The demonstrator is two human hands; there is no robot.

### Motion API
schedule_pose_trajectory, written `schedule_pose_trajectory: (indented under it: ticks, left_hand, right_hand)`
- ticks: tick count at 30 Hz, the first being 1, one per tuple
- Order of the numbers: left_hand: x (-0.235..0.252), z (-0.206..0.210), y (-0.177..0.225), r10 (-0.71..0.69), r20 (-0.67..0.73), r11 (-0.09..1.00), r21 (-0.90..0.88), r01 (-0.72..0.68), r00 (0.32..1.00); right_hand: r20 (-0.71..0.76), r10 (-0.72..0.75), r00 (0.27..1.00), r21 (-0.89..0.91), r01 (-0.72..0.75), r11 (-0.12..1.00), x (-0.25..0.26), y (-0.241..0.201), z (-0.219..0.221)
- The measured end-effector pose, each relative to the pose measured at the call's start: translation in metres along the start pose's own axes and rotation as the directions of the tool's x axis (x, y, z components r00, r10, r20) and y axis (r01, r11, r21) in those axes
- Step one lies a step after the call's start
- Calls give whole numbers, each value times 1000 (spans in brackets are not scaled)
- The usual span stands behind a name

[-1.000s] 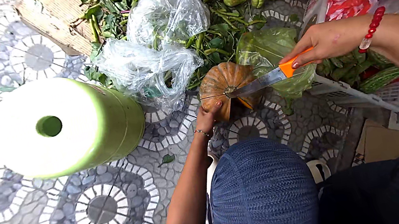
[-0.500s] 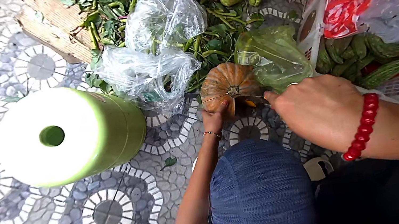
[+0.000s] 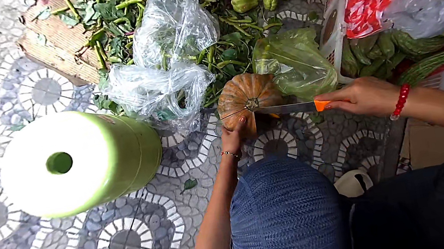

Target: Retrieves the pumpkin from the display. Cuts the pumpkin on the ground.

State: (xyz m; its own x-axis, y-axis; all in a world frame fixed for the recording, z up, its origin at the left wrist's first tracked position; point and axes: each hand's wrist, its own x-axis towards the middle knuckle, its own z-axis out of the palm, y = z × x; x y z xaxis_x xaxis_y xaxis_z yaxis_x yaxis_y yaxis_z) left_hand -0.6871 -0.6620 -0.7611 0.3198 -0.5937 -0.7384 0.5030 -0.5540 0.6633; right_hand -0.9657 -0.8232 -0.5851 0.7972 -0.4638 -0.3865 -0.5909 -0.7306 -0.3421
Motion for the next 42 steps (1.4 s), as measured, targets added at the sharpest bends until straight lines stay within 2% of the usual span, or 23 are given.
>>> schedule_pose_trajectory:
  ticks: [3, 7, 10, 13, 15, 18, 20, 22, 26, 29, 34, 38, 41, 42]
  left_hand:
    - [2, -8, -6, 9, 39, 1000, 2, -9, 999]
    - [1, -9, -6, 23, 47, 999, -32, -22, 999]
    - [2, -10, -8, 36, 36, 997, -64, -34, 999]
    - [2, -14, -16, 45, 39, 997, -57, -43, 998]
    - [3, -9, -14, 39, 12, 997, -74, -38, 999]
    - [-2, 4, 1, -14, -14, 997, -76, 12, 1000]
    - [-7, 13, 1, -48, 1, 997, -67, 48, 999]
    - [-12, 20, 0, -66, 1, 995, -70, 66, 998]
    - [-12, 18, 2, -73, 2, 994, -85, 73, 997]
    - [-13, 19, 0, -94, -8, 989, -112, 93, 996]
    - [-13, 20, 4, -114, -19, 987, -117, 111, 993]
    - [-12, 19, 1, -109, -21, 989, -105, 106, 994]
    - [-10, 17, -2, -76, 0, 991, -113, 75, 997]
    - [-9, 15, -3, -61, 11, 991, -114, 62, 998]
  right_hand:
    - [-72, -72, 995, 84, 78, 993, -2, 26, 27]
    - [-38, -83, 996, 186, 89, 978, 9, 40, 21]
    - [31, -58, 998, 310, 45, 950, 19, 47, 14]
    - [67, 28, 997, 415, -54, 908, 25, 55, 18]
    - [115, 71, 991, 314, -104, 944, 25, 43, 4]
    - [53, 72, 996, -88, -67, 994, 9, -26, -24]
    - [58, 111, 992, -330, -86, 940, -8, -91, -31]
    - [47, 137, 989, -463, -100, 881, -11, -136, -30]
    - [217, 240, 946, -499, -103, 861, 21, -154, -59]
    - [287, 241, 927, -537, -53, 842, 35, -167, -68]
    - [296, 251, 922, -535, -58, 843, 41, -175, -60]
    - [314, 231, 921, -460, -65, 886, 39, -151, -64]
    - [241, 60, 969, -380, 37, 924, 46, -99, -75]
    - [271, 24, 962, -351, 75, 933, 54, -82, -81]
